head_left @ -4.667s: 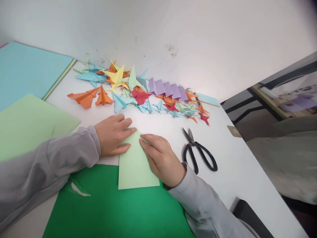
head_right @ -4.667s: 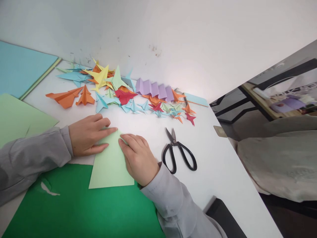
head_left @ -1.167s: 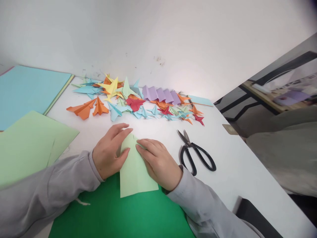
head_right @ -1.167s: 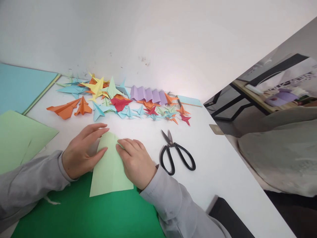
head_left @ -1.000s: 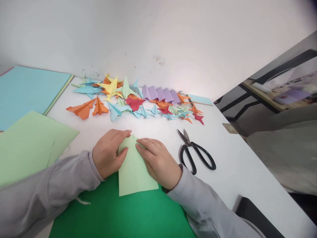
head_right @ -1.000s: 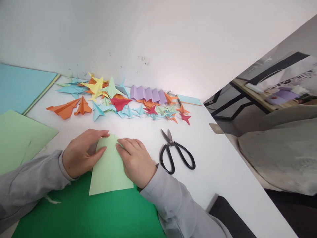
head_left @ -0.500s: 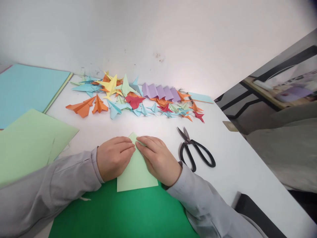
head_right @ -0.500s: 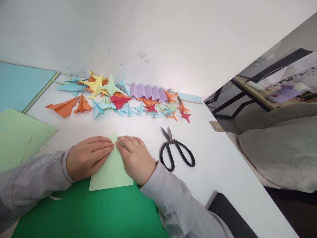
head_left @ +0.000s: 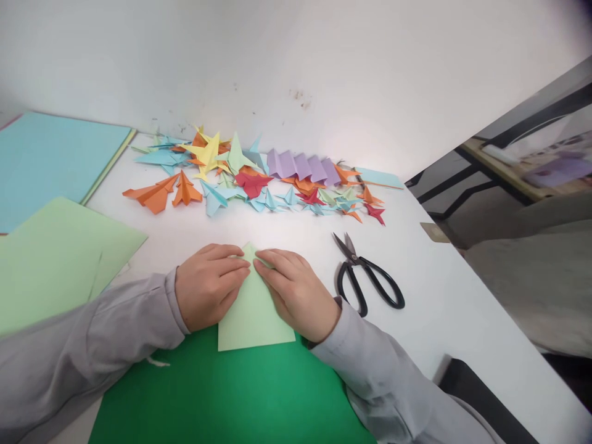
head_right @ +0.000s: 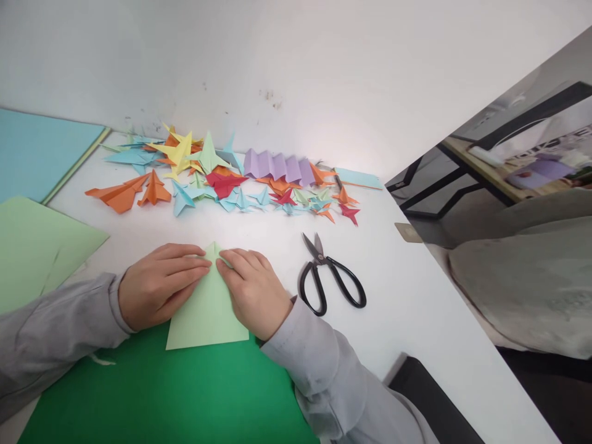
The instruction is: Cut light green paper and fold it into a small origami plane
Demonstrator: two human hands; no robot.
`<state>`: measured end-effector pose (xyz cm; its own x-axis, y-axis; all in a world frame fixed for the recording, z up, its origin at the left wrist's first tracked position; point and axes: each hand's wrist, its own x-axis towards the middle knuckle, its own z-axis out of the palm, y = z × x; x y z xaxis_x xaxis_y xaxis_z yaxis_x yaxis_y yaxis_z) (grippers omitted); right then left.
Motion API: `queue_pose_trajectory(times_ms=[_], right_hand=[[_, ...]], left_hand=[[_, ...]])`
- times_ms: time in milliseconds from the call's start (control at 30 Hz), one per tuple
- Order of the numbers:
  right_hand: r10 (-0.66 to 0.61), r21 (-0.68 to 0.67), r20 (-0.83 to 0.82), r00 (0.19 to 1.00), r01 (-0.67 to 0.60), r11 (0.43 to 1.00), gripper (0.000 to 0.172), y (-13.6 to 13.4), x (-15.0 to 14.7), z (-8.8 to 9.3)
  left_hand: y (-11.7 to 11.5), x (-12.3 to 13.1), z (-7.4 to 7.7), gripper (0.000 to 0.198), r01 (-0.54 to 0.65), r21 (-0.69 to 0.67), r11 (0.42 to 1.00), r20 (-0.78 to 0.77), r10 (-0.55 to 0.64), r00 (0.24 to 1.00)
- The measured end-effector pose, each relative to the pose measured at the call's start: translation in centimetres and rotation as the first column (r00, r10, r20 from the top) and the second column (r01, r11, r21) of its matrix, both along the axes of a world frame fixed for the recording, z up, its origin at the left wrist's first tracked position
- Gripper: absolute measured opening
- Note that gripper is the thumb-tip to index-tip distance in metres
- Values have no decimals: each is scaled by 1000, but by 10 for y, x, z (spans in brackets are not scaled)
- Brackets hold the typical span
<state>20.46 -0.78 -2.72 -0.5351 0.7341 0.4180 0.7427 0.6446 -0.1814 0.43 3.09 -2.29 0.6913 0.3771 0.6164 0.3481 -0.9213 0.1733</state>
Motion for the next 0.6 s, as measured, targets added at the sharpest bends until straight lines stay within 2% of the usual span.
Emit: queue_pose_trajectory(times_ms=[367,600], right_hand=[[5,6,-13,1000,-4,1000,30,-1,0,-1],[1,7,-8,1000,-1,1000,30,0,0,0]], left_hand=[[2,-1,1,19,57,26,998,-21,-56,998],[0,-2,1,22,17,15,1000,-56,-16,998]])
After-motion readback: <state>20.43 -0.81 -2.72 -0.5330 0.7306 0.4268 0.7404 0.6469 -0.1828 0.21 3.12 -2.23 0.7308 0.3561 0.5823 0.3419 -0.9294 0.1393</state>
